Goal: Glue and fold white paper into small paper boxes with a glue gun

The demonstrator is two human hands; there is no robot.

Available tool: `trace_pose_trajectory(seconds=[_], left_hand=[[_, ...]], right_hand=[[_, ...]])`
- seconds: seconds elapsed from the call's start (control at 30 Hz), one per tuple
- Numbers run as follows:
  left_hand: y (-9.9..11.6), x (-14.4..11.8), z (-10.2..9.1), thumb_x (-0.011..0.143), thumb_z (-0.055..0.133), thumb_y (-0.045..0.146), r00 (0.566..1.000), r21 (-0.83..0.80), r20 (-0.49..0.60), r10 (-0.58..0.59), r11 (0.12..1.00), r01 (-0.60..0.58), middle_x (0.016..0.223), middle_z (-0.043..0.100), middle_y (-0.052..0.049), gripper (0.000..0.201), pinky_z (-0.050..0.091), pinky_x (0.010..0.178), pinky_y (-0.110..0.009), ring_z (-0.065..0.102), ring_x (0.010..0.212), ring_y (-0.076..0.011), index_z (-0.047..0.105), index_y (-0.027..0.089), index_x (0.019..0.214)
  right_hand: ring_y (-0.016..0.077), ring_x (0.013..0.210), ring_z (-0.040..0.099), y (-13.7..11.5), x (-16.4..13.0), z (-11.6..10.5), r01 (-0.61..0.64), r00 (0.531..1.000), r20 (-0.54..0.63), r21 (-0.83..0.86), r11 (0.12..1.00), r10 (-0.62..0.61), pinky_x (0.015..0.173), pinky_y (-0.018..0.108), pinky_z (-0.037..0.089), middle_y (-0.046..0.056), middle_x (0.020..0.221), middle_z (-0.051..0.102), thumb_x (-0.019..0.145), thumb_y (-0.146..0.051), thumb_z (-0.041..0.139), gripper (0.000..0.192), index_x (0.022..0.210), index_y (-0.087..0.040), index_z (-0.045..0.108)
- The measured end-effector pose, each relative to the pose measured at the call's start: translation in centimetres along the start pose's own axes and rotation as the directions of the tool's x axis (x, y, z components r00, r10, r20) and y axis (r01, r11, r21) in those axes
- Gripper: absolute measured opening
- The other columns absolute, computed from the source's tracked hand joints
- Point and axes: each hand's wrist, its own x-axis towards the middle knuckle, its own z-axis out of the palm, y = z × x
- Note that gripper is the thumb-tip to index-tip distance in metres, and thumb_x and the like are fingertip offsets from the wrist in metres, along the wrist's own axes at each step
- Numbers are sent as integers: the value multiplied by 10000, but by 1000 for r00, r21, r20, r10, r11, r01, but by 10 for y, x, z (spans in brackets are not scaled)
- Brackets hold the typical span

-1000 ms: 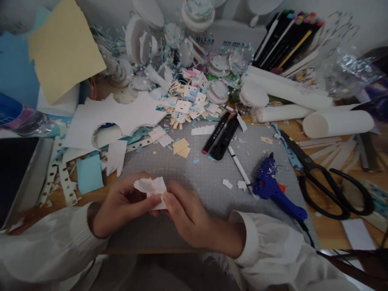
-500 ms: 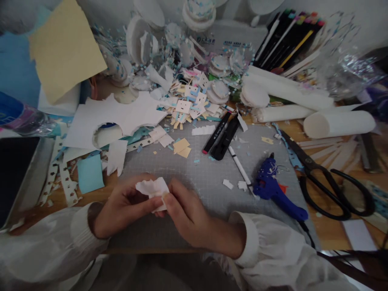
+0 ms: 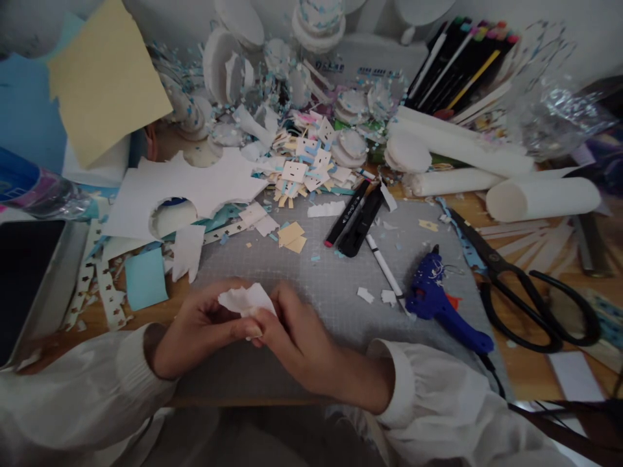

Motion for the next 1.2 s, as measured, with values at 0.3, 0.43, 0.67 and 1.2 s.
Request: trace_pose_trajectory(seconds=[0.3,0.43,0.67,1.2], left_hand=[[3,3,-1,753,747,289,999,88,-44,-11,996,14,576,652,7,198,532,527,-195,622,516,-106,627,132,741],[6,1,1,766,736,283,1000,90,-24,-17,996,19,551,643,14,210,521,495,-179,623,500,-103,609,133,692],[3,-2,-5,828,677,280,999,79,-42,-22,997,25,566,663,21,182,503,473,-153,626,484,-90,629,143,719],[1,-3,-8,788,707,399,999,87,-38,35,996,-31,581,628,9,284,478,448,-165,590,464,-92,610,135,752]], right_hand=[[120,635,511,10,-1,5,-78,997,-13,0,997,78,546,260,377,0,742,567,955,-434,434,234,886,-212,406],[132,651,525,9,0,4,-100,994,35,-53,994,102,576,272,410,9,749,569,955,-455,416,253,904,-207,411],[147,722,527,3,-1,-3,29,991,135,-91,995,-17,658,287,444,29,801,571,942,-444,414,247,926,-200,450],[70,520,404,1,3,-3,59,987,154,-24,998,-55,472,196,313,-13,652,531,922,-295,456,227,839,-154,614]])
